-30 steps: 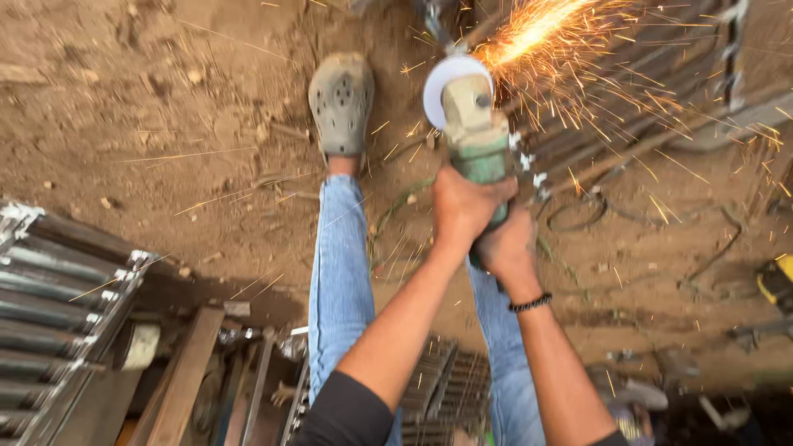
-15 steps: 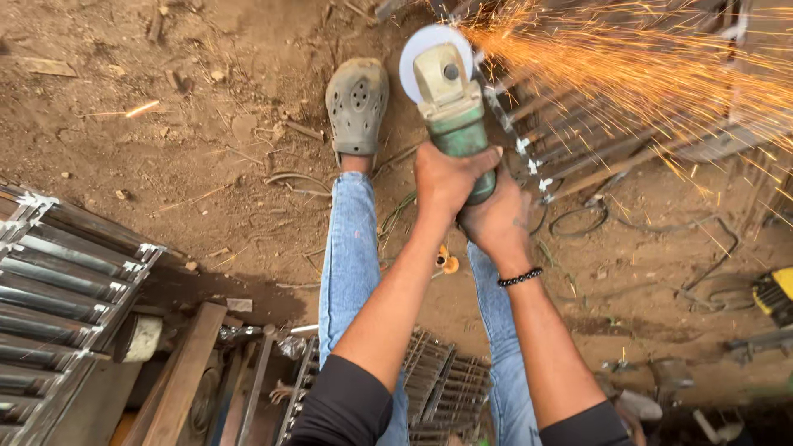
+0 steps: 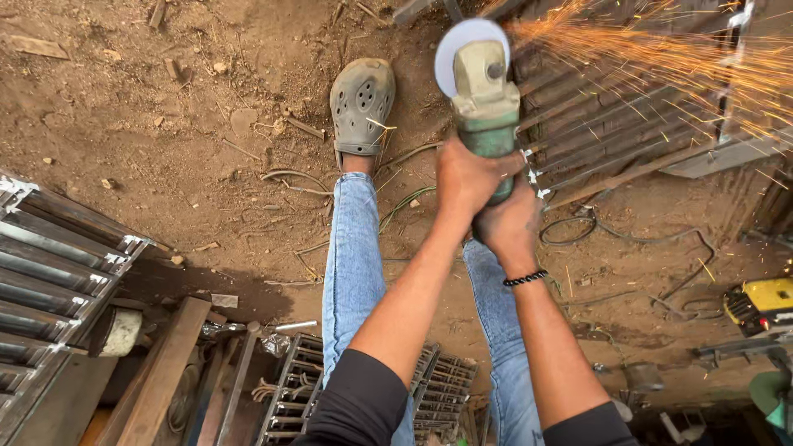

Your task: The person uses an angle grinder to smooth welds on a metal frame, producing sparks. They then switch to a welding torch to join metal bars on the frame, creating bright flashes. The person returns to grinding the frame to finish the welds.

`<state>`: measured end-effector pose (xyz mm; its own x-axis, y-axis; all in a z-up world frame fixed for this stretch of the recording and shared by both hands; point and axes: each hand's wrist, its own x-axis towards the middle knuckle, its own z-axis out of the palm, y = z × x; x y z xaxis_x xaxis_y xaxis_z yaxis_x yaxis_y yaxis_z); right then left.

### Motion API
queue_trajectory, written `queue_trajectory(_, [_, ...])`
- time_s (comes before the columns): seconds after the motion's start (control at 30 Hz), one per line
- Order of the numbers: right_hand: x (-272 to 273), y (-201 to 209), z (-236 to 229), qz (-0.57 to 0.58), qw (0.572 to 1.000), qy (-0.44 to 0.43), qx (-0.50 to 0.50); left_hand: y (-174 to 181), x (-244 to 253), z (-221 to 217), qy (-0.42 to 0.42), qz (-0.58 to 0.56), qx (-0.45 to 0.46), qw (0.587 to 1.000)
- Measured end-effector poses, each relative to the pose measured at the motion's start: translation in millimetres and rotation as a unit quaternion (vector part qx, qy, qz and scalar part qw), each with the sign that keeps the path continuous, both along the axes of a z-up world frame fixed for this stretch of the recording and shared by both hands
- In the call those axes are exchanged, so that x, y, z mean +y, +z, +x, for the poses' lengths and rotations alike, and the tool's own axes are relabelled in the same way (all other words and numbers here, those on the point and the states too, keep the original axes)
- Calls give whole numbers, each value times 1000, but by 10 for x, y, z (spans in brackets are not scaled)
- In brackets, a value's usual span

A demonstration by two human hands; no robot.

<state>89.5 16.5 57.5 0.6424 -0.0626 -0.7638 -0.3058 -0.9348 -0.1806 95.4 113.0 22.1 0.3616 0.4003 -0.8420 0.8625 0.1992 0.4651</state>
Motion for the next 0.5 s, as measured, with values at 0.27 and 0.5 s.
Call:
queue_trajectory(0.27, [-44,75,-3,28,999,-28,21,-3,-87,-97,27,-76,42,996])
queue_trajectory(0.5, [-57,19,5,73,997,-32,-18,-14,-79,-49,5,-50,22,999])
